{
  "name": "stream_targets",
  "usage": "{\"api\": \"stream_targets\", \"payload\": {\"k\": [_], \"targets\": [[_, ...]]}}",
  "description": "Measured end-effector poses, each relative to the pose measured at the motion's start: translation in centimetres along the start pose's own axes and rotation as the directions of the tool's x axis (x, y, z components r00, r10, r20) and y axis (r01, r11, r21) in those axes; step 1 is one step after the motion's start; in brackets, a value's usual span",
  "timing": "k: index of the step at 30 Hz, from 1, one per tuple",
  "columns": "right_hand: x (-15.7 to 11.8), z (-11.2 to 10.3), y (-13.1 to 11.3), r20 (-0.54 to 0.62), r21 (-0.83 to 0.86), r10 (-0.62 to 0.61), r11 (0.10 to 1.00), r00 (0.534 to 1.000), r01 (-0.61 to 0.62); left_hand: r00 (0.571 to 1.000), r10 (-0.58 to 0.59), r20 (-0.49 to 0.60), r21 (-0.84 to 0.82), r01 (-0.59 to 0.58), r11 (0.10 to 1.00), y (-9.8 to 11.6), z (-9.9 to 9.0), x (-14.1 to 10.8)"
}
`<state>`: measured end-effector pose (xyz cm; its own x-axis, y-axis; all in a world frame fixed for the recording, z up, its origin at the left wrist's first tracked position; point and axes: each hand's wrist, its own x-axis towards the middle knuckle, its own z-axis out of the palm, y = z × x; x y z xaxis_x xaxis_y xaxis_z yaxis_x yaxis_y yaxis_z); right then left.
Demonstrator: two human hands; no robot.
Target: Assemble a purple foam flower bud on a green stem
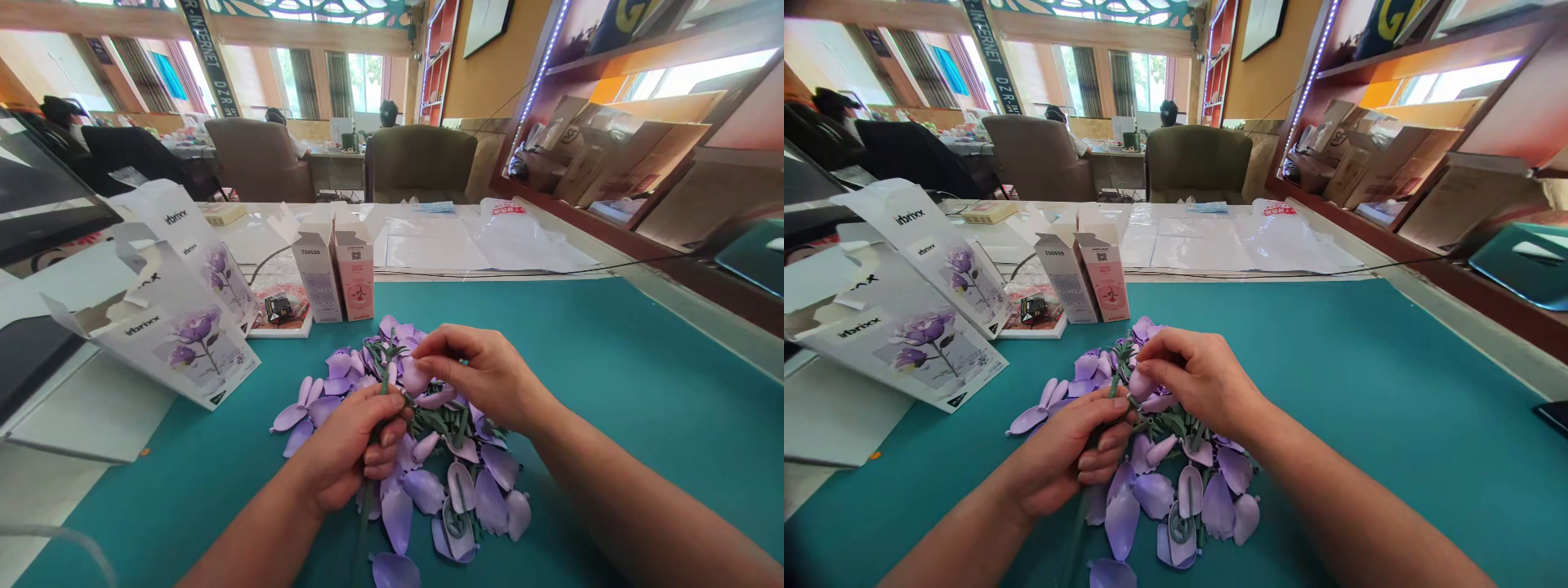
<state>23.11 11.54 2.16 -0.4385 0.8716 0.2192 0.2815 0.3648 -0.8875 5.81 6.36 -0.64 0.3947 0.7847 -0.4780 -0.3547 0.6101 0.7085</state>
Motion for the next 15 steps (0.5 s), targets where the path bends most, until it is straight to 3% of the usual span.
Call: {"api": "stream_targets", "payload": {"k": [5, 11, 15], "targets": [[0.3, -1.9, -0.4, -0.035, 0.088, -0.051, 0.995, 0.998, 0.054, 0.995, -0.007, 0.102, -0.099, 0.017, 0.995, 0.2, -1.1, 0.1], [0.1, -2.5, -0.3, 0.228, 0.039, -0.033, 0.999, 0.973, 0.025, 0.980, -0.031, 0.199, -0.192, 0.070, 0.979, 0.1, -2.1, 0.1], [-0.1, -1.9, -0.2, 0.303, 0.000, -0.056, 0.998, 0.951, 0.059, 0.970, -0.040, 0.239, -0.204, 0.091, 0.975, 0.0, -2.0, 0.2]]}}
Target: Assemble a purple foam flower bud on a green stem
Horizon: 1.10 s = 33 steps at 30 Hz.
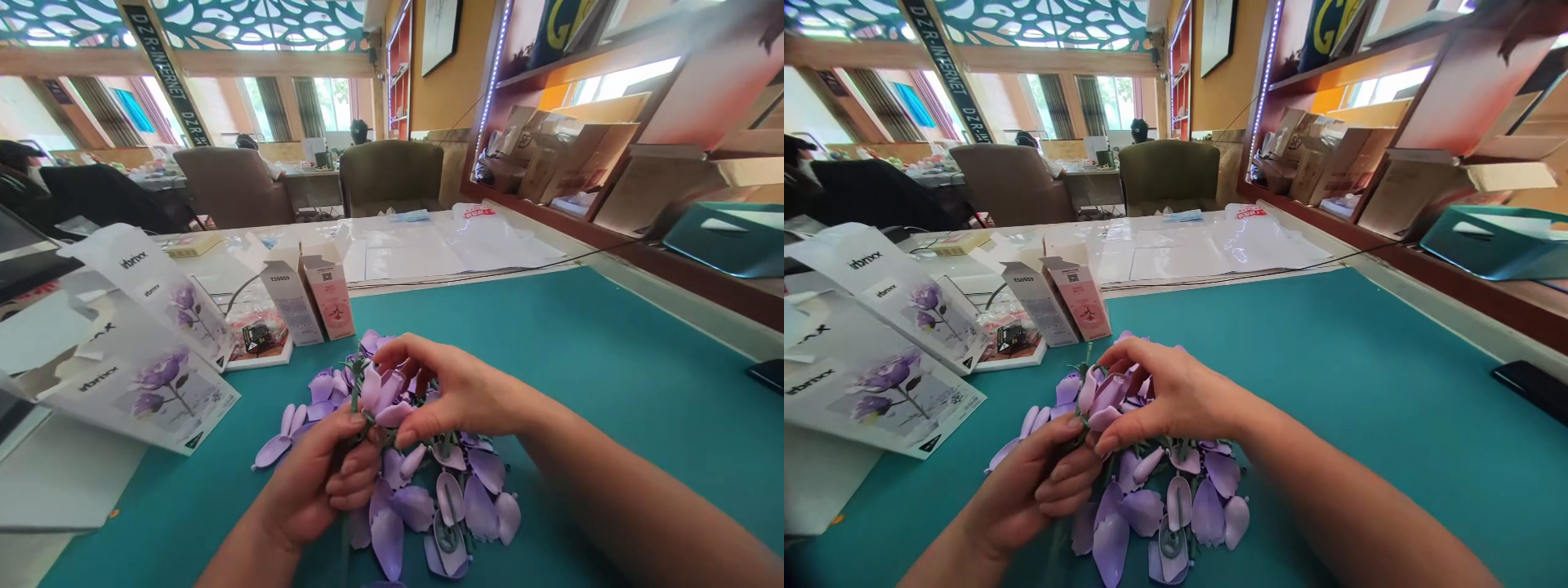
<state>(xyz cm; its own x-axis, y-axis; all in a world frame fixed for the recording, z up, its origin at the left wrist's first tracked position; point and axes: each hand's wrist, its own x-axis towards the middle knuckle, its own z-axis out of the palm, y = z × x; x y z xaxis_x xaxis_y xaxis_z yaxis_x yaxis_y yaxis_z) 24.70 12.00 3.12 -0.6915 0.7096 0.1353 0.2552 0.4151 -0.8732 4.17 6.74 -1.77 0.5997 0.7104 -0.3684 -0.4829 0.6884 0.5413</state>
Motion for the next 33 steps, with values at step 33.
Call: {"api": "stream_targets", "payload": {"k": [33], "targets": [[0.08, 0.21, -0.17, -0.043, -0.015, -0.248, 0.969, 0.968, 0.247, 0.999, -0.026, 0.048, 0.084, 0.022, 0.996, -0.14, -0.10, -0.22]]}}
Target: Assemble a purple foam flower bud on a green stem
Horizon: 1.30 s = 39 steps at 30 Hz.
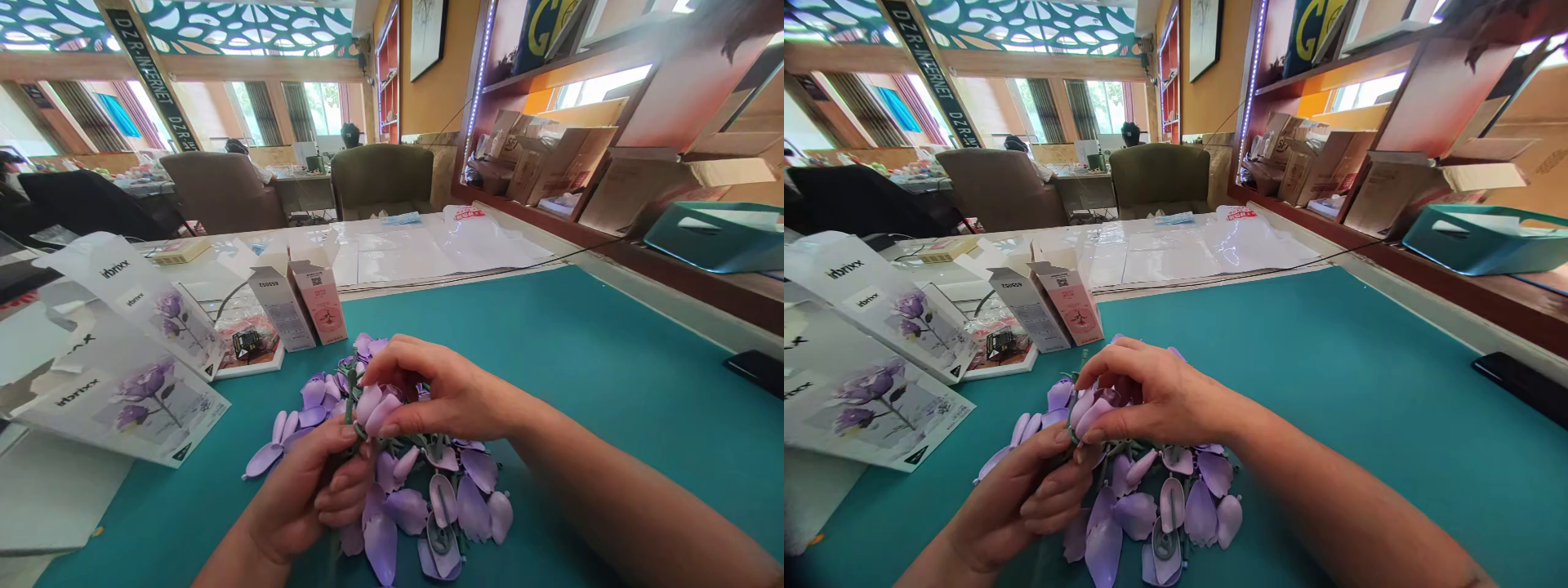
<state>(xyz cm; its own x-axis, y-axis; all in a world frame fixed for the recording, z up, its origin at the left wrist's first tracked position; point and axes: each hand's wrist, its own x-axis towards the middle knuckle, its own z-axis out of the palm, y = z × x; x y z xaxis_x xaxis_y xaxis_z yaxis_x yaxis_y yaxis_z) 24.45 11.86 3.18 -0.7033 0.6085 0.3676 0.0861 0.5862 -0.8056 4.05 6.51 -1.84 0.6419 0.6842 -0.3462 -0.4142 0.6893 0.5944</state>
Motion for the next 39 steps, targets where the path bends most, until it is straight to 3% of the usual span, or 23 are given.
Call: {"api": "stream_targets", "payload": {"k": [7, 9, 13, 16, 21, 27, 34, 39], "targets": [[0.1, 0.0, 0.0, -0.021, 0.067, 0.013, 0.998, 1.000, -0.012, 1.000, 0.009, -0.013, 0.000, -0.009, 1.000, 0.2, 0.2, -0.3], [0.2, -0.1, 0.2, -0.086, 0.110, 0.045, 0.993, 0.995, -0.036, 0.997, 0.051, -0.056, 0.008, -0.051, 0.999, 0.5, 0.3, -0.2], [0.5, -0.5, 0.7, -0.308, 0.189, 0.215, 0.969, 0.927, -0.162, 0.954, 0.207, -0.217, 0.030, -0.206, 0.978, 1.1, 0.6, 0.2], [0.7, -0.5, 1.0, -0.363, 0.193, 0.290, 0.953, 0.886, -0.233, 0.922, 0.219, -0.319, 0.012, -0.227, 0.974, 1.4, 0.9, 0.3], [0.9, 0.1, 1.0, -0.331, 0.211, 0.295, 0.949, 0.896, -0.235, 0.906, 0.187, -0.380, 0.009, -0.198, 0.980, 1.5, 1.2, 0.3], [0.9, 0.6, 1.1, -0.297, 0.232, 0.325, 0.937, 0.898, -0.263, 0.912, 0.216, -0.350, 0.088, -0.197, 0.976, 1.4, 1.2, 0.1], [1.0, 1.5, 1.5, -0.153, 0.243, 0.346, 0.921, 0.926, -0.304, 0.920, 0.238, -0.310, 0.090, -0.220, 0.971, 1.3, 1.4, -0.3], [0.9, 0.8, 1.9, -0.165, 0.147, 0.345, 0.935, 0.924, -0.323, 0.903, 0.267, -0.335, 0.104, -0.246, 0.964, 1.5, 1.3, -0.1]]}}
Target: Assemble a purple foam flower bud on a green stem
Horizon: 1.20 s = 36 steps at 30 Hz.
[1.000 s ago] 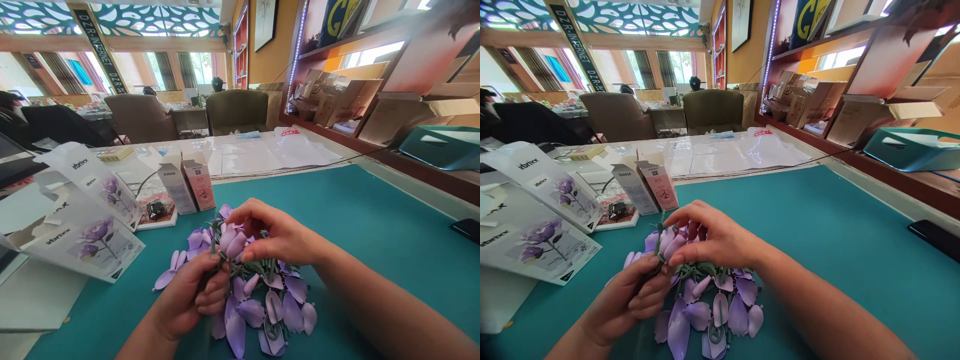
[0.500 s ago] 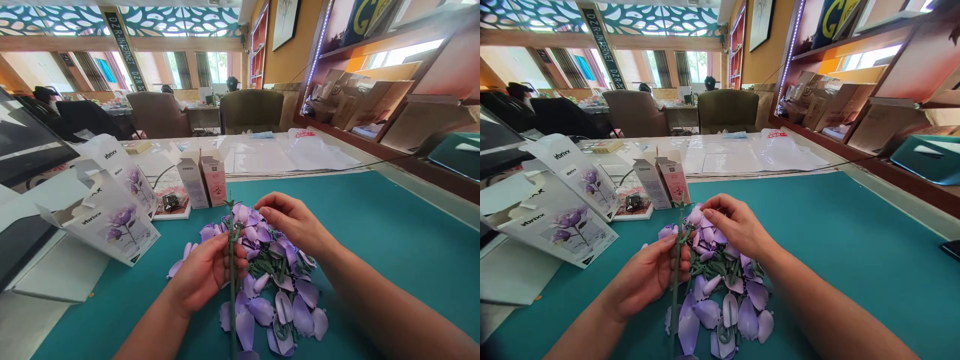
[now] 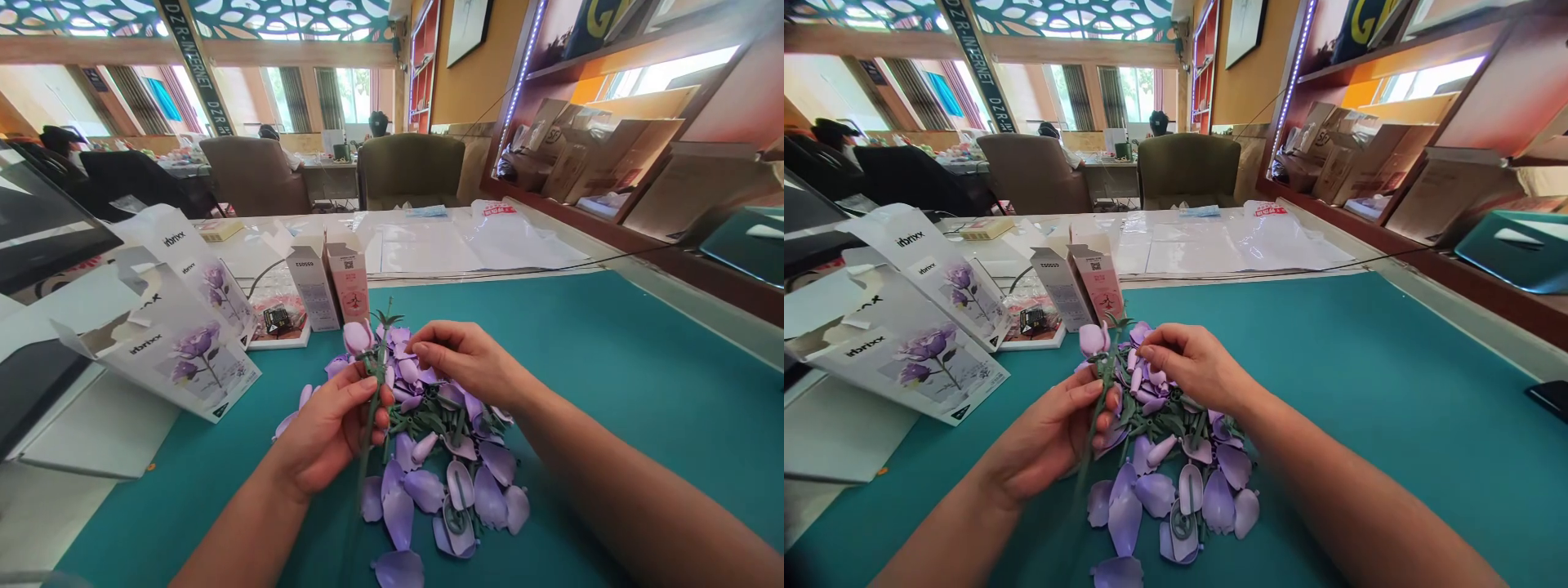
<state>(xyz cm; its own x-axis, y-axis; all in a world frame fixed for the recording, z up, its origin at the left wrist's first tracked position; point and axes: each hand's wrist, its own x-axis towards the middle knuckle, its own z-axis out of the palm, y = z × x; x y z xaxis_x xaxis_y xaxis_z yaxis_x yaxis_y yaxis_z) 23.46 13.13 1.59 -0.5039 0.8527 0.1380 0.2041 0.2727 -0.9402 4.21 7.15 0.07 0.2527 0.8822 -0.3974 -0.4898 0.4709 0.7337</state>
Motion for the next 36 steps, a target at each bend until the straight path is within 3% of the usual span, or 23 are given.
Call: {"api": "stream_targets", "payload": {"k": [4, 9, 13, 17, 21, 25, 28, 32, 36], "targets": [[0.1, -1.2, 0.0, 0.010, -0.265, 0.021, 0.964, 1.000, -0.017, 0.997, 0.059, -0.039, -0.029, -0.060, 0.998, 0.0, -0.1, 0.3], [0.0, -1.4, 0.2, 0.121, -0.669, 0.059, 0.742, 0.991, 0.038, 0.994, 0.081, -0.077, -0.032, -0.083, 0.996, 0.3, 0.0, 0.4], [-0.1, -0.4, 0.6, 0.258, -0.795, 0.147, 0.594, 0.955, 0.123, 0.992, 0.083, -0.094, -0.037, -0.087, 0.996, 0.4, 0.0, 0.4], [-0.3, 0.7, 0.9, 0.270, -0.894, 0.238, 0.423, 0.933, 0.151, 0.993, 0.065, -0.099, -0.045, -0.069, 0.997, 0.2, -0.1, 0.4], [-0.4, 1.5, 1.6, 0.284, -0.916, 0.239, 0.353, 0.929, 0.189, 0.997, 0.059, -0.046, -0.064, -0.061, 0.996, -0.2, -0.3, 0.6], [-0.4, 1.6, 1.9, 0.286, -0.900, 0.206, 0.393, 0.936, 0.189, 0.998, 0.052, -0.030, -0.071, -0.054, 0.996, -0.5, -0.5, 0.7], [-0.4, 1.3, 1.5, 0.272, -0.829, 0.125, 0.534, 0.954, 0.167, 0.999, 0.045, -0.029, -0.069, -0.047, 0.996, -0.6, -0.6, 0.8], [-0.2, 0.9, 0.6, 0.166, -0.664, 0.048, 0.744, 0.985, 0.076, 0.999, 0.037, -0.032, -0.072, -0.039, 0.997, -0.7, -0.6, 0.9], [-0.2, 1.0, 0.1, 0.088, -0.514, 0.038, 0.858, 0.995, 0.013, 0.999, 0.018, -0.034, -0.068, -0.020, 0.997, -0.9, -0.5, 0.9]]}}
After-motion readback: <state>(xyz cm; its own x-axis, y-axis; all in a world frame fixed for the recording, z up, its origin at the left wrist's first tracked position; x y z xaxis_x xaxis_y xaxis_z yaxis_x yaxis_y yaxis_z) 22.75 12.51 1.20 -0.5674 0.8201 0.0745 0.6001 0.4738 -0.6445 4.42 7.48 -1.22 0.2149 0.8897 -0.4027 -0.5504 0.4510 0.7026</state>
